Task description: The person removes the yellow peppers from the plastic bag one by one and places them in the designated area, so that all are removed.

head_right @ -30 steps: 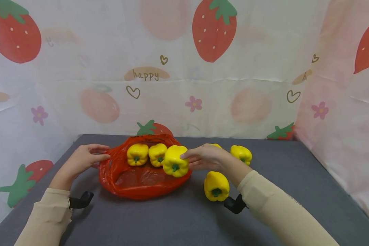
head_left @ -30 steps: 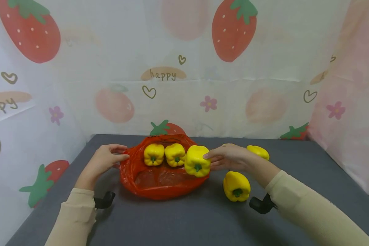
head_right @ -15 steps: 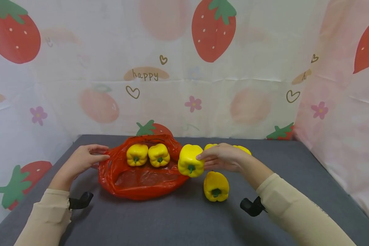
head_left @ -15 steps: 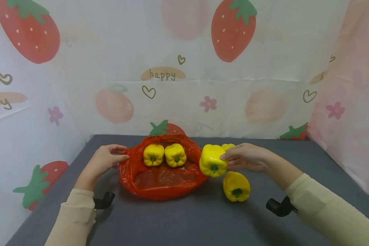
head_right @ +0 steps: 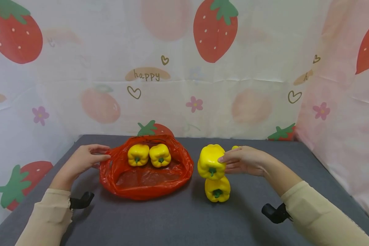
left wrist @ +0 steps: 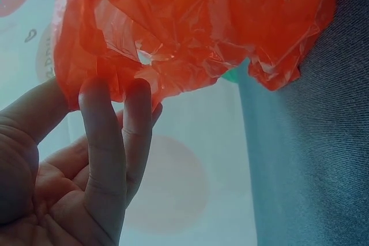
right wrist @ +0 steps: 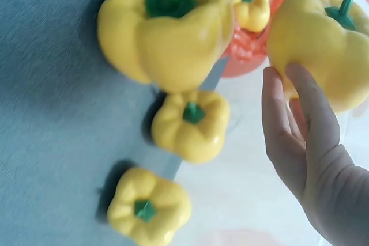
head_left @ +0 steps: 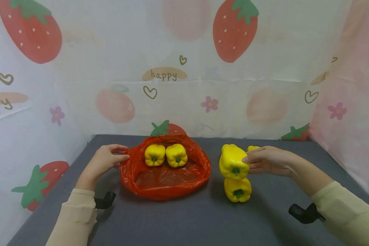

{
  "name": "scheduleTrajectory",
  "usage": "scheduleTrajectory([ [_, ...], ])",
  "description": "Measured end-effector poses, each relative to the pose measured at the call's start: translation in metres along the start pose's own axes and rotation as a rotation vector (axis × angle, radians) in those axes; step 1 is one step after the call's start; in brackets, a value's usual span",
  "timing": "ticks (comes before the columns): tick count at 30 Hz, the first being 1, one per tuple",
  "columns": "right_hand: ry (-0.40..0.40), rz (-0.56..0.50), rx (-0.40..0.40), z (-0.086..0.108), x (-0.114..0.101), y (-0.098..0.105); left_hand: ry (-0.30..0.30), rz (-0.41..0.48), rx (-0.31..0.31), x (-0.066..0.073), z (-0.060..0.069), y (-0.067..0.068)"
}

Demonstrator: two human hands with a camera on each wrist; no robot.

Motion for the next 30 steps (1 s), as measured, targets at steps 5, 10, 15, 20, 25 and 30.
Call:
scheduleTrajectory([
  [5,-0.017,0.017,-0.001,0.012,0.008,0.013,-0.005,0.003,-0.001,-0.001,0.001,0.001],
  [10,-0.018,0.034,-0.012,0.022,0.018,0.027,-0.002,0.002,-0.004,-0.003,-0.001,0.001],
  [15,-0.027,0.045,-0.027,0.027,0.033,0.037,0.002,-0.007,-0.011,-0.003,-0.001,-0.001],
  [20,-0.032,0.057,-0.037,0.033,0.045,0.045,0.007,-0.001,-0.011,-0.004,-0.001,-0.001],
  [25,-0.042,0.066,-0.051,0.038,0.055,0.054,0.013,0.003,-0.010,-0.004,-0.001,0.000],
  [30,-0.040,0.057,-0.091,0.040,0.068,0.060,0.020,0.004,-0.010,-0.003,-0.001,-0.001],
])
Point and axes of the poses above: each hand's wrist, its own z-axis away from the middle knuckle, its own y-axis out of the back of the hand, x = y × z, the point moved 7 cm from there along -z, towards the middle knuckle, and after that the axes turned 9 degrees about -x, right-handed, at the moved point
